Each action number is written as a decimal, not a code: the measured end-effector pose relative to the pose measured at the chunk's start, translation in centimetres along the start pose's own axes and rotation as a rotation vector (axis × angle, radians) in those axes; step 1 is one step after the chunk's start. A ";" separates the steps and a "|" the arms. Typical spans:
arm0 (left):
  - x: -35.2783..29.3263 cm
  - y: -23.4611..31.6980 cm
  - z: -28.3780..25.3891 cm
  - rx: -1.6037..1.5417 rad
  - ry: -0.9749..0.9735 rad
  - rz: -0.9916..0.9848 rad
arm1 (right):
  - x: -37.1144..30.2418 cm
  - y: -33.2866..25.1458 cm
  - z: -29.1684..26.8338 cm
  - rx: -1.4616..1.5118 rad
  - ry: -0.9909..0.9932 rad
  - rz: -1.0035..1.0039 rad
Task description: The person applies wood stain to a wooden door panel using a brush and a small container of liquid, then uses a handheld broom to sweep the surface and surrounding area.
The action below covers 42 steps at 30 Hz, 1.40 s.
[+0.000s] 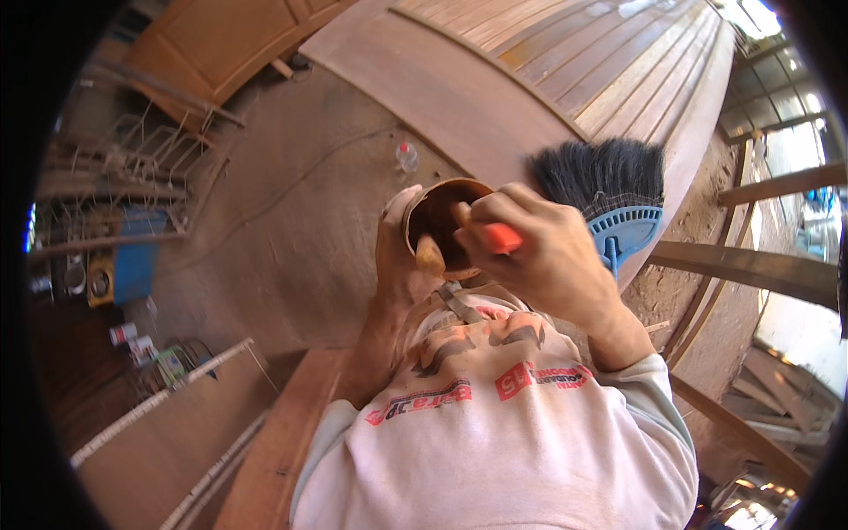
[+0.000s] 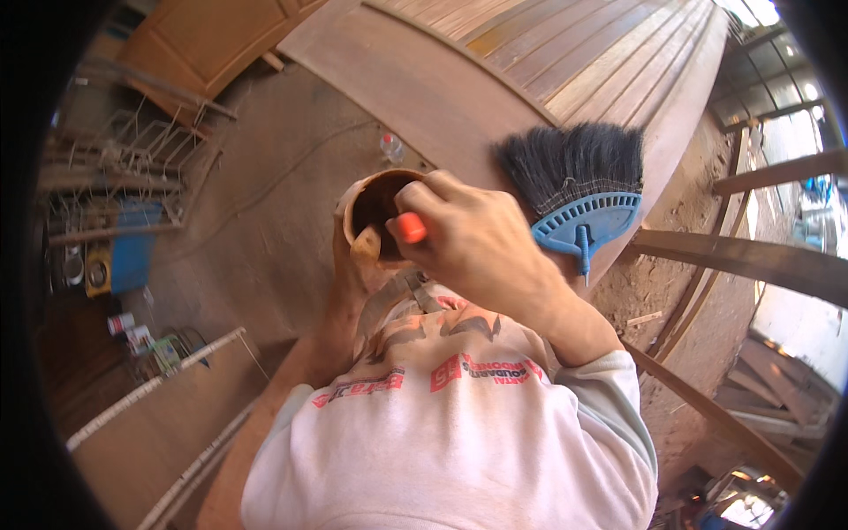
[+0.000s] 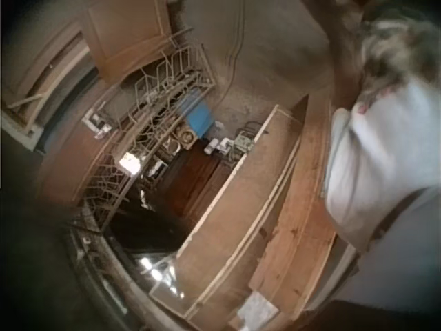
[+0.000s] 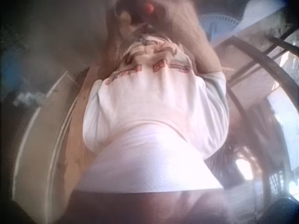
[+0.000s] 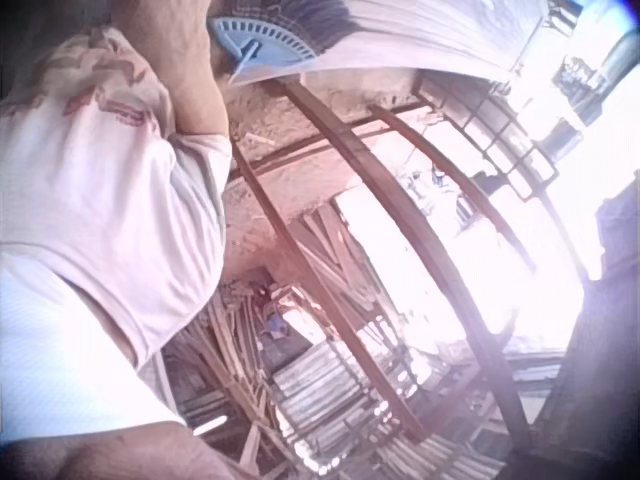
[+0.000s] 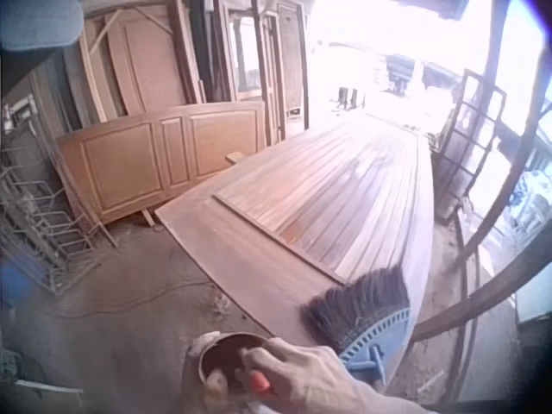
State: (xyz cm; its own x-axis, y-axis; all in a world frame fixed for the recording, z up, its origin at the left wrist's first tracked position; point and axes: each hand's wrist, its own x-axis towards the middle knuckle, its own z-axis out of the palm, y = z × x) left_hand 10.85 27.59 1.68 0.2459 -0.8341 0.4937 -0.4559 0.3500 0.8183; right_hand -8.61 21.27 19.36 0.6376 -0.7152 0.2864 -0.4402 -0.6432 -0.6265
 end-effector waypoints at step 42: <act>26.9 -17.1 8.9 -0.231 -0.587 0.146 | 16.1 14.1 -0.8 0.036 0.537 0.467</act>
State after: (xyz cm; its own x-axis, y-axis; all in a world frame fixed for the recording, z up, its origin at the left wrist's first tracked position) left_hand 17.63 -4.65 -1.59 -0.3427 -0.8428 0.4151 -0.2378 0.5053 0.8295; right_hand -5.02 0.44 15.74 -0.0165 -0.9556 0.2942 -0.5643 -0.2340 -0.7917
